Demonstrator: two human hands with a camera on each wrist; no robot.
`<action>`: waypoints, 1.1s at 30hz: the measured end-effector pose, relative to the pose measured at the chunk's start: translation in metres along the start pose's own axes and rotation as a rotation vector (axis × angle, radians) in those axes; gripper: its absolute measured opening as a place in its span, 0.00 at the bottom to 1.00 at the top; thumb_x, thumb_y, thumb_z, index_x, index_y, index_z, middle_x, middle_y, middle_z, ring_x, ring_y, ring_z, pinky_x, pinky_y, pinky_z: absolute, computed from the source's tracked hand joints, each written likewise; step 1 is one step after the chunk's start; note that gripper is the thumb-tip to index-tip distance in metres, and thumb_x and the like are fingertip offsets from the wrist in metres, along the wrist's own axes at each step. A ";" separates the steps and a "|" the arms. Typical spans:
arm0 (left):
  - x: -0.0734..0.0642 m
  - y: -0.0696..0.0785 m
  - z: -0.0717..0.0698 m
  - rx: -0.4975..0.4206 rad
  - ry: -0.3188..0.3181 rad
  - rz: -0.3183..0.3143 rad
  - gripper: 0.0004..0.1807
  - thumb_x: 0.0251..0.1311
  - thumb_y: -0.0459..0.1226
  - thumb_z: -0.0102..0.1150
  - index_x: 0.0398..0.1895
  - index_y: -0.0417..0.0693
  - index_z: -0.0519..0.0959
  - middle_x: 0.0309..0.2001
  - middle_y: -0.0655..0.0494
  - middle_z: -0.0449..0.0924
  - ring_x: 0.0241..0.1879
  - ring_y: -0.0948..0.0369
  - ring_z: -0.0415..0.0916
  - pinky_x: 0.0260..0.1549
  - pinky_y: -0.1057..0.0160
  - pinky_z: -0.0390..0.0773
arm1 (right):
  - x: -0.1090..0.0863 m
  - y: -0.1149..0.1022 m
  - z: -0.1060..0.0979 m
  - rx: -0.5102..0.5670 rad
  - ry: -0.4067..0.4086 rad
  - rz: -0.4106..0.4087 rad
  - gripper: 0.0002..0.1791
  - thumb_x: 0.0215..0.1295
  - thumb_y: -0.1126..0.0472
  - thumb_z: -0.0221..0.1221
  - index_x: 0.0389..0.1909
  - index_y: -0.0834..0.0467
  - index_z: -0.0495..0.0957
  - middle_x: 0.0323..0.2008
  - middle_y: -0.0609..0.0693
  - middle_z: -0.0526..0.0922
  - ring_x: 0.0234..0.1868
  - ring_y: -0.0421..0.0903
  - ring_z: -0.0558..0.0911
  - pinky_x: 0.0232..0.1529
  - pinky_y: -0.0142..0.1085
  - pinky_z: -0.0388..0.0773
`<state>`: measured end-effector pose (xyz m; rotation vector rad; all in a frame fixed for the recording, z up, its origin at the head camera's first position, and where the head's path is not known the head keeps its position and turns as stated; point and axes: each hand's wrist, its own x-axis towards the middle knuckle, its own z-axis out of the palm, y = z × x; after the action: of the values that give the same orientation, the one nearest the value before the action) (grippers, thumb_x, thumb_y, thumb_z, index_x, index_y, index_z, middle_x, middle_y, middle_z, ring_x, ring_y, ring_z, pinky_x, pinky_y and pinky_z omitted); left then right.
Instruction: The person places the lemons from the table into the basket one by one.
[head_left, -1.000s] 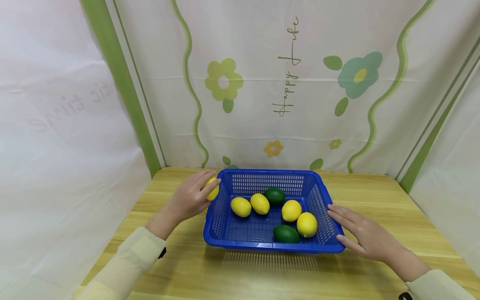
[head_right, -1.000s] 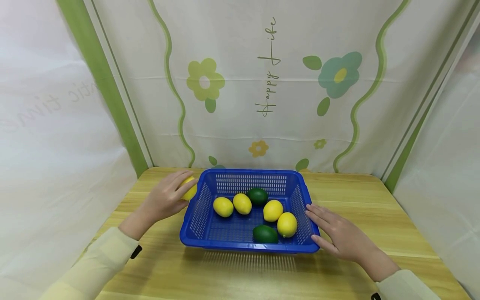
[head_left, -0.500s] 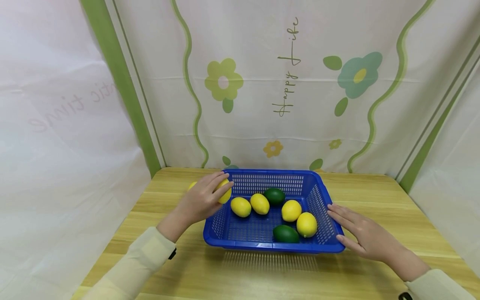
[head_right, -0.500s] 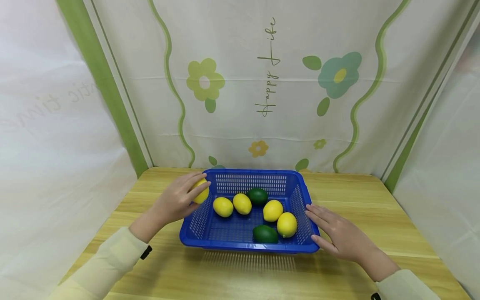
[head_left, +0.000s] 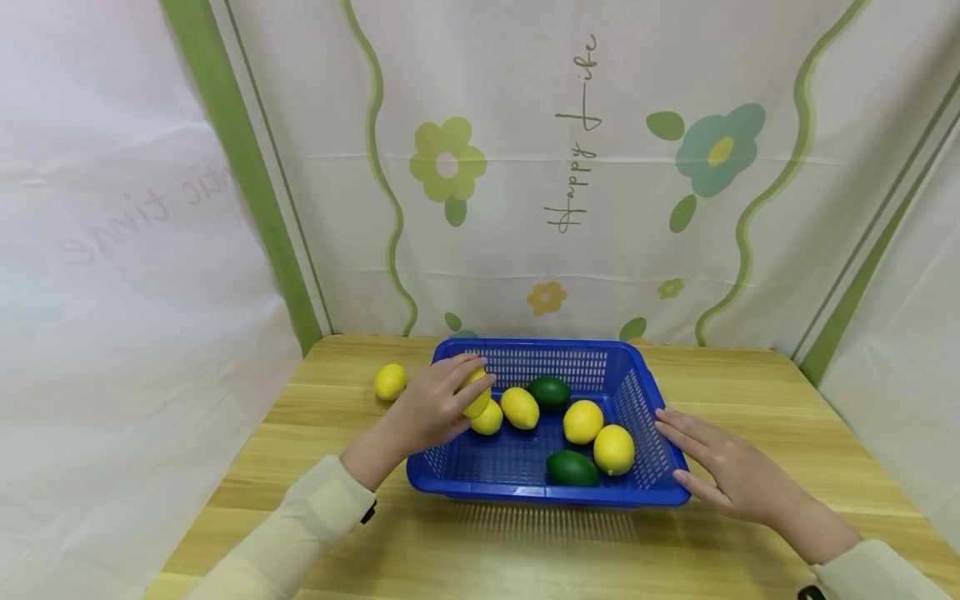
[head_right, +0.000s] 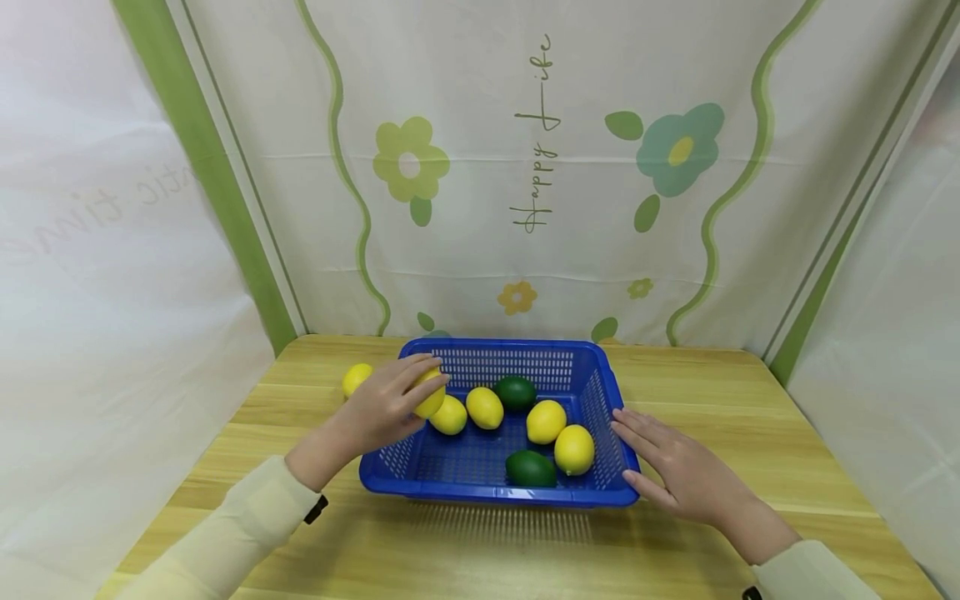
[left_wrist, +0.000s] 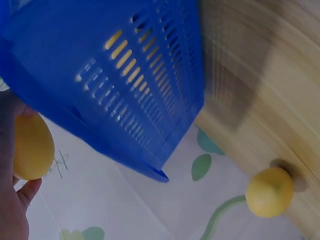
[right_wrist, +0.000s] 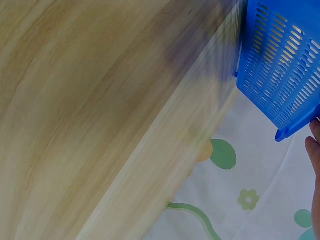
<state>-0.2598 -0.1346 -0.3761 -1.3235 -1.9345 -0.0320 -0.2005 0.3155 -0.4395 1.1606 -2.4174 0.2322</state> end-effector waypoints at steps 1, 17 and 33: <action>0.001 0.002 0.001 -0.002 0.000 0.004 0.35 0.38 0.37 0.78 0.54 0.40 0.75 0.54 0.39 0.76 0.55 0.46 0.75 0.56 0.54 0.75 | 0.000 0.000 0.000 -0.001 -0.002 0.001 0.32 0.68 0.48 0.58 0.65 0.63 0.70 0.67 0.58 0.68 0.70 0.47 0.63 0.68 0.23 0.45; 0.015 0.023 0.019 -0.046 -0.026 0.049 0.32 0.41 0.35 0.72 0.55 0.42 0.75 0.55 0.41 0.76 0.56 0.47 0.74 0.57 0.56 0.74 | 0.002 0.001 0.002 -0.010 0.029 -0.051 0.31 0.72 0.46 0.52 0.64 0.66 0.71 0.66 0.60 0.69 0.71 0.47 0.62 0.70 0.26 0.45; 0.025 0.035 0.025 -0.116 -0.124 0.035 0.31 0.46 0.39 0.75 0.55 0.44 0.76 0.57 0.44 0.75 0.59 0.50 0.71 0.61 0.59 0.70 | 0.004 0.001 0.001 0.001 0.055 -0.071 0.31 0.71 0.45 0.53 0.63 0.66 0.72 0.65 0.60 0.71 0.69 0.47 0.64 0.69 0.26 0.46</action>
<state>-0.2502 -0.0885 -0.3920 -1.4657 -2.0388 -0.0460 -0.2037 0.3131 -0.4382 1.2219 -2.3243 0.2402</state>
